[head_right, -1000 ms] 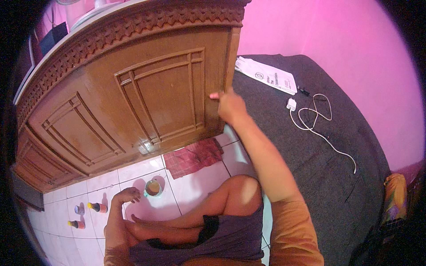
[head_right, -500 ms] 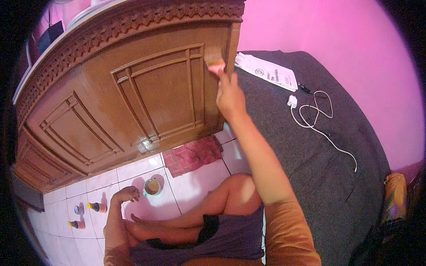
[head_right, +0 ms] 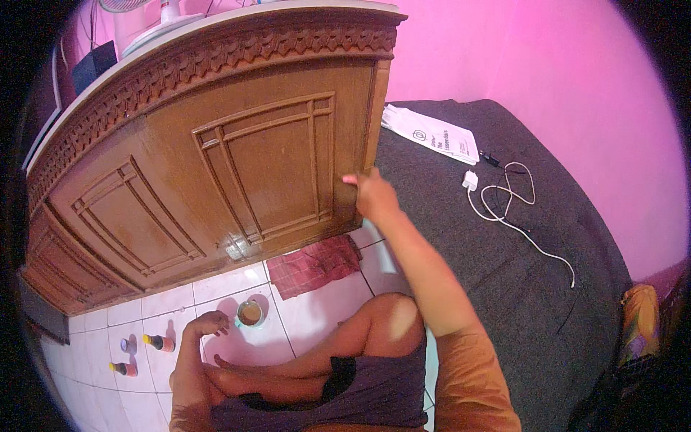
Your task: The person paints the lower trim of a wooden cabinet using a brush and then wipes the area with a cloth.
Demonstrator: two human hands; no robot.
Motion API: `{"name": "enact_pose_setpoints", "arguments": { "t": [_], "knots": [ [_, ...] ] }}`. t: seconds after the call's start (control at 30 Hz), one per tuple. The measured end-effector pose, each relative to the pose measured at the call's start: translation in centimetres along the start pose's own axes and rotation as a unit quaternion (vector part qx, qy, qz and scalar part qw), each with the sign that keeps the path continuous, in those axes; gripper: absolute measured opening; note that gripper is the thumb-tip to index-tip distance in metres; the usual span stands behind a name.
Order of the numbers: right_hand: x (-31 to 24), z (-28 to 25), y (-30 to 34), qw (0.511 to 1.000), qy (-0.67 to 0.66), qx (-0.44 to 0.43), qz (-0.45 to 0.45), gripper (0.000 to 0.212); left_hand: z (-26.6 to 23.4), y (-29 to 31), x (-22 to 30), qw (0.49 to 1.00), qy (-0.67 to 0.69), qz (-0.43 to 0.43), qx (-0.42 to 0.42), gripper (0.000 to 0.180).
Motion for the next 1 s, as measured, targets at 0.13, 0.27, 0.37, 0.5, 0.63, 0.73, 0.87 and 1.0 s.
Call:
{"name": "enact_pose_setpoints", "arguments": {
  "t": [0.13, 0.27, 0.37, 0.5, 0.63, 0.73, 0.87, 1.0],
  "knots": [
    [-3.6, -9.8, -1.7, 0.987, 0.004, 0.129, -0.095, 0.032, 0.2, 0.1, 0.9, 1.000, -0.010, -0.015, 0.001, 0.040],
    [-5.4, -14.4, -2.0, 0.965, 0.032, 0.239, -0.103, 0.026, -0.1, -0.6, -0.2, 0.999, -0.017, -0.028, -0.006, 0.041],
    [-4.9, -13.8, -2.1, 0.951, 0.017, 0.288, -0.112, 0.027, 0.0, -0.6, 0.2, 1.000, -0.003, -0.010, -0.002, 0.042],
    [-4.4, -7.9, -1.6, 0.940, -0.036, 0.321, -0.109, 0.036, -0.4, 0.1, -1.1, 1.000, -0.001, -0.012, -0.002, 0.040],
    [-0.9, 0.0, -0.4, 0.968, -0.012, 0.243, -0.061, 0.038, 0.2, -0.5, 0.9, 1.000, -0.024, -0.013, -0.009, 0.040],
    [-0.4, 2.6, 1.9, 0.992, -0.016, 0.116, 0.038, 0.037, 0.0, -0.5, 0.6, 1.000, 0.000, -0.013, -0.005, 0.041],
    [-1.2, -1.2, 3.0, 0.986, -0.035, 0.159, -0.043, 0.039, -0.2, -0.5, -0.7, 1.000, 0.007, -0.007, -0.012, 0.040],
    [-4.4, -9.4, 0.6, 0.954, -0.012, 0.287, -0.089, 0.031, -0.4, -0.5, -0.6, 1.000, -0.001, -0.010, -0.009, 0.039]
  ]
}}
Point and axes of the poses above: each hand's wrist, its own y-axis away from the middle knuckle, its own z-axis out of the palm, x = y × z, the point moved 1 cm from there along -y, towards the middle knuckle, and after that the axes turned 10 degrees about -x, right-handed, at the moved point
